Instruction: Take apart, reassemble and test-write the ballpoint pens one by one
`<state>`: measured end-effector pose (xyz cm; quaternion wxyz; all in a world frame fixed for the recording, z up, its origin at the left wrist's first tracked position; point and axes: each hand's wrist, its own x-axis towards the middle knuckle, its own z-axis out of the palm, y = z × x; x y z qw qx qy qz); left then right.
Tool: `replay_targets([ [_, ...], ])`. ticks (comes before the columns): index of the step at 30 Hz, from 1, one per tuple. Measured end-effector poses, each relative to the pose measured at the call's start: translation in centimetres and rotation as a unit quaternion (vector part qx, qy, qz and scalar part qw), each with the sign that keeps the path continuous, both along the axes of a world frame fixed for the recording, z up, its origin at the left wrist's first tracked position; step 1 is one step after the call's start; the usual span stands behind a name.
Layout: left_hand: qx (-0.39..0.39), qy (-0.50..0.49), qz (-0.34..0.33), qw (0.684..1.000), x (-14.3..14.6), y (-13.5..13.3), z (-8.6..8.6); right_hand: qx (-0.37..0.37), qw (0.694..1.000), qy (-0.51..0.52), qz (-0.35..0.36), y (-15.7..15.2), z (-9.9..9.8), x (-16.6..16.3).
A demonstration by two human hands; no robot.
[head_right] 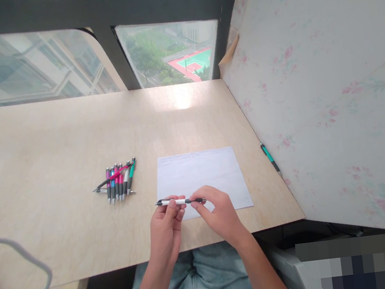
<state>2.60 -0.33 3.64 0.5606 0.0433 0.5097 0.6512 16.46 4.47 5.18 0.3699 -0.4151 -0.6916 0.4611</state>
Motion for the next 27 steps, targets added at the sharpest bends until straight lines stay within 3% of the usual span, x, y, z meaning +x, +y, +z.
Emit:
replay_targets([
  [2, 0.004, -0.022, -0.004, 1.0, -0.1, 0.0, -0.3, 0.019, 1.0, 0.004, 0.007, -0.1, 0.1, 0.0],
  [9, 0.018, -0.019, -0.009, 1.0, -0.2, -0.1, -0.8, -0.065, 0.998, -0.01, -0.01, -0.1, -0.1, -0.1],
  [16, 0.023, -0.028, -0.014, 0.999, -0.5, -0.3, -0.8, -0.014, 0.999, 0.03, -0.023, -0.3, -1.1, -0.1],
  [19, 0.024, -0.03, -0.016, 0.999, -0.5, -0.4, -1.0, -0.058, 0.995, 0.062, -0.056, -0.6, -1.7, -0.3],
  [23, 0.026, -0.025, -0.015, 0.999, -0.6, -0.4, -1.2, -0.118, 0.991, 0.015, -0.055, -0.6, -1.9, -0.2],
  [27, 0.026, -0.023, -0.014, 0.999, -0.7, -0.4, -1.3, -0.073, 0.995, 0.009, -0.074, -0.5, -1.8, -0.1],
])
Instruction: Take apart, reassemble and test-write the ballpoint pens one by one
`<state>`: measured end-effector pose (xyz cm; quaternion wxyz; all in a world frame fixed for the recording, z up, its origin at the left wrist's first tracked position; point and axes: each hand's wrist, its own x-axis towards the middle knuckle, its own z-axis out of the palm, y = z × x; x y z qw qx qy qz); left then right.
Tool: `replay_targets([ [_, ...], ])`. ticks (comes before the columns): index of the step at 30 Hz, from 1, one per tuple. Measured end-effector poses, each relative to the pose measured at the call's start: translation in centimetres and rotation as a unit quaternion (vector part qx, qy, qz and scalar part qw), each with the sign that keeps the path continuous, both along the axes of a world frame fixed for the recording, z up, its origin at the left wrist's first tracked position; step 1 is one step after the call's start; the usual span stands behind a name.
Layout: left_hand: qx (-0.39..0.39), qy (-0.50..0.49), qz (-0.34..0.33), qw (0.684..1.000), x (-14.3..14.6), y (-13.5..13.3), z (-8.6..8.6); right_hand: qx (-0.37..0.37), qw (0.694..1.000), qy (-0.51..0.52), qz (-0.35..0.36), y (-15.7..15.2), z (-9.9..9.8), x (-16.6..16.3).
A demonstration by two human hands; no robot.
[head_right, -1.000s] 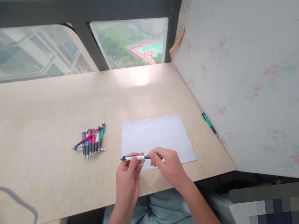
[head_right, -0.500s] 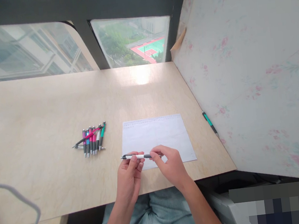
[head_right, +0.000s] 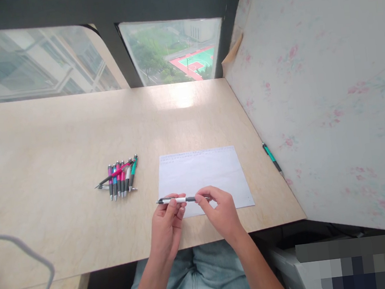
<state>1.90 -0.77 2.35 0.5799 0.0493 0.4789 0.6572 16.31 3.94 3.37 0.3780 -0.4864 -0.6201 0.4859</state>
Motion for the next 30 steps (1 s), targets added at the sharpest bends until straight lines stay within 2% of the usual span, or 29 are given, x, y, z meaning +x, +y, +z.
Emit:
replay_targets([
  [3, -0.005, 0.001, -0.005, 1.0, 0.04, 0.05, 0.03, 0.038, 0.999, 0.02, 0.005, -0.05, -0.1, -0.02],
  [6, -0.015, -0.002, -0.012, 1.0, 0.13, 0.12, 0.05, 0.035, 0.998, 0.052, 0.011, -0.14, -0.37, -0.07],
  [12, -0.014, 0.002, -0.005, 1.0, 0.13, 0.11, 0.08, -0.108, 0.992, 0.062, 0.016, -0.07, -0.48, -0.16],
  [14, -0.012, 0.002, -0.008, 1.0, 0.06, 0.09, 0.07, -0.116, 0.992, 0.053, 0.01, -0.01, -0.35, -0.14],
  [21, -0.013, -0.001, -0.033, 0.999, 0.06, 0.09, 0.03, -0.059, 0.998, 0.024, -0.014, 0.18, -0.27, 0.42],
  [30, -0.023, -0.016, -0.016, 0.999, 0.01, 0.33, 0.02, 0.005, 0.999, 0.04, -0.008, 0.48, 0.0, 0.84],
])
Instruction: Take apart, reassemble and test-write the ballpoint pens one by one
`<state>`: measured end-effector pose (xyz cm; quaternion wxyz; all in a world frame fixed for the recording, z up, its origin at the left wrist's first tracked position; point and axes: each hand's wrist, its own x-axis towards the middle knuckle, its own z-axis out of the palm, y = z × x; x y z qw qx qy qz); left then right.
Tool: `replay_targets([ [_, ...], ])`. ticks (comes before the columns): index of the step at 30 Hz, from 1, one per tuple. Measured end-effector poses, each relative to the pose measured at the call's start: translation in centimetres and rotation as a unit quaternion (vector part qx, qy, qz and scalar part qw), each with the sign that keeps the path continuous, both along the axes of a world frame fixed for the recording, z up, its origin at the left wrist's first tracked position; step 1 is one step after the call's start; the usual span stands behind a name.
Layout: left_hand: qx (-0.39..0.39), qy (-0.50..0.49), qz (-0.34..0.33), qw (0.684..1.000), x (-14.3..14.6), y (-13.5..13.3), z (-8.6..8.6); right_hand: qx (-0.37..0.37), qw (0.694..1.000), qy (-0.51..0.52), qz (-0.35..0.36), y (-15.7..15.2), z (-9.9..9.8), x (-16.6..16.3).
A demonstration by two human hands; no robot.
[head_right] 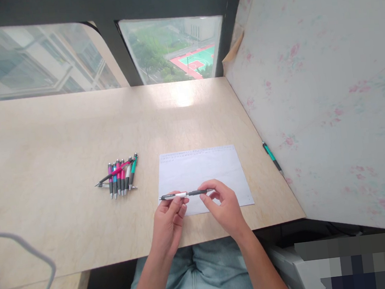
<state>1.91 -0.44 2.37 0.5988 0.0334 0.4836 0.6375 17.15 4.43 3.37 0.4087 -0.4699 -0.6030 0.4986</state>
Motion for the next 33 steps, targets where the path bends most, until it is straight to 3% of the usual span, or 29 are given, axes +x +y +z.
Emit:
replay_targets([
  [8, 0.019, -0.1, 0.005, 0.995, 0.3, 0.4, -0.2, 0.096, 0.991, -0.085, 0.026, 0.3, 2.7, 0.0],
  [12, 0.018, -0.156, 0.01, 0.988, 0.3, 0.6, -0.2, 0.137, 0.983, -0.125, 0.001, 0.4, 3.9, 0.5],
  [20, 0.016, -0.211, 0.009, 0.977, 0.4, 1.2, -0.3, 0.175, 0.97, -0.172, -0.002, 1.0, 6.2, 1.0],
  [23, 0.013, -0.227, 0.014, 0.974, 0.6, 1.3, -0.3, 0.168, 0.971, -0.164, -0.035, 1.0, 6.6, 1.5],
  [26, 0.012, -0.229, 0.014, 0.973, 0.6, 1.3, -0.3, 0.133, 0.981, -0.115, -0.079, 1.2, 5.8, 2.4],
  [29, 0.02, -0.212, 0.016, 0.977, 0.2, 1.5, -0.4, 0.071, 0.988, -0.082, -0.11, 1.7, 3.5, 3.5],
  [33, 0.051, -0.139, 0.022, 0.989, -0.9, 2.4, -0.7, 0.032, 0.974, -0.175, -0.139, 2.8, -0.1, 4.2],
])
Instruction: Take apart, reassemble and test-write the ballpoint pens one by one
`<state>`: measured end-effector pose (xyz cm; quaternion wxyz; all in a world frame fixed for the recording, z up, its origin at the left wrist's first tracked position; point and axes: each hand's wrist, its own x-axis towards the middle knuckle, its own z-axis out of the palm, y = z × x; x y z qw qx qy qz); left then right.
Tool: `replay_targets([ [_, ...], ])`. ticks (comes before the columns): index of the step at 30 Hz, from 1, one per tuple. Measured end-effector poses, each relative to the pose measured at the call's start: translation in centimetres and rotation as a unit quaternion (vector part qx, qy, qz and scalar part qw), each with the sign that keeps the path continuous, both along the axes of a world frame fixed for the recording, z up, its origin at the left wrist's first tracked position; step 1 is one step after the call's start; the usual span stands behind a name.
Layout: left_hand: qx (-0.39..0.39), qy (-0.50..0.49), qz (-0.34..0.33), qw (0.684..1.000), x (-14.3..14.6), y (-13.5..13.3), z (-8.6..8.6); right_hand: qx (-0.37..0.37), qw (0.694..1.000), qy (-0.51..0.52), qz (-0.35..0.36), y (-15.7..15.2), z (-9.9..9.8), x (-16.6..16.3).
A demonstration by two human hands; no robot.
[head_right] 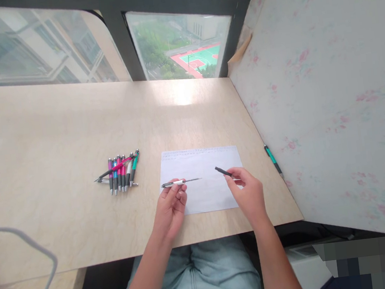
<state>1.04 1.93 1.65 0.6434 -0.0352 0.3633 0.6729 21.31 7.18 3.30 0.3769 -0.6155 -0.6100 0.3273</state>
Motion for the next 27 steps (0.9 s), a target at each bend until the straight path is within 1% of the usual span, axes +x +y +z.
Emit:
replay_targets([
  [2, 0.007, 0.038, 0.004, 0.999, -0.5, 0.6, -0.2, 0.022, 0.998, -0.061, -0.021, 0.5, -1.5, -0.3],
  [4, 0.01, 0.065, 0.002, 0.998, -0.9, 1.0, -0.4, 0.071, 0.99, -0.12, -0.026, 1.1, -2.7, -1.0],
  [7, 0.013, 0.089, 0.0, 0.996, -1.0, 1.1, -0.6, 0.139, 0.97, -0.197, -0.028, 1.9, -4.0, -2.4],
  [9, 0.012, 0.101, 0.002, 0.995, -0.9, 0.9, -0.6, 0.15, 0.962, -0.226, -0.032, 2.3, -4.6, -3.4],
  [12, 0.008, 0.118, 0.001, 0.993, -0.5, 0.3, -0.7, 0.143, 0.955, -0.258, -0.033, 2.5, -5.3, -4.5],
  [16, 0.003, 0.125, -0.002, 0.992, -0.2, -0.2, -0.7, 0.131, 0.951, -0.276, -0.036, 2.3, -5.7, -5.0],
  [21, 0.001, 0.126, -0.001, 0.992, -0.2, -0.2, -0.6, 0.141, 0.952, -0.271, -0.028, 2.1, -5.3, -4.6],
  [27, -0.005, 0.126, -0.001, 0.992, -0.2, -0.1, -0.4, 0.124, 0.942, -0.308, -0.046, 1.9, -5.1, -4.5],
])
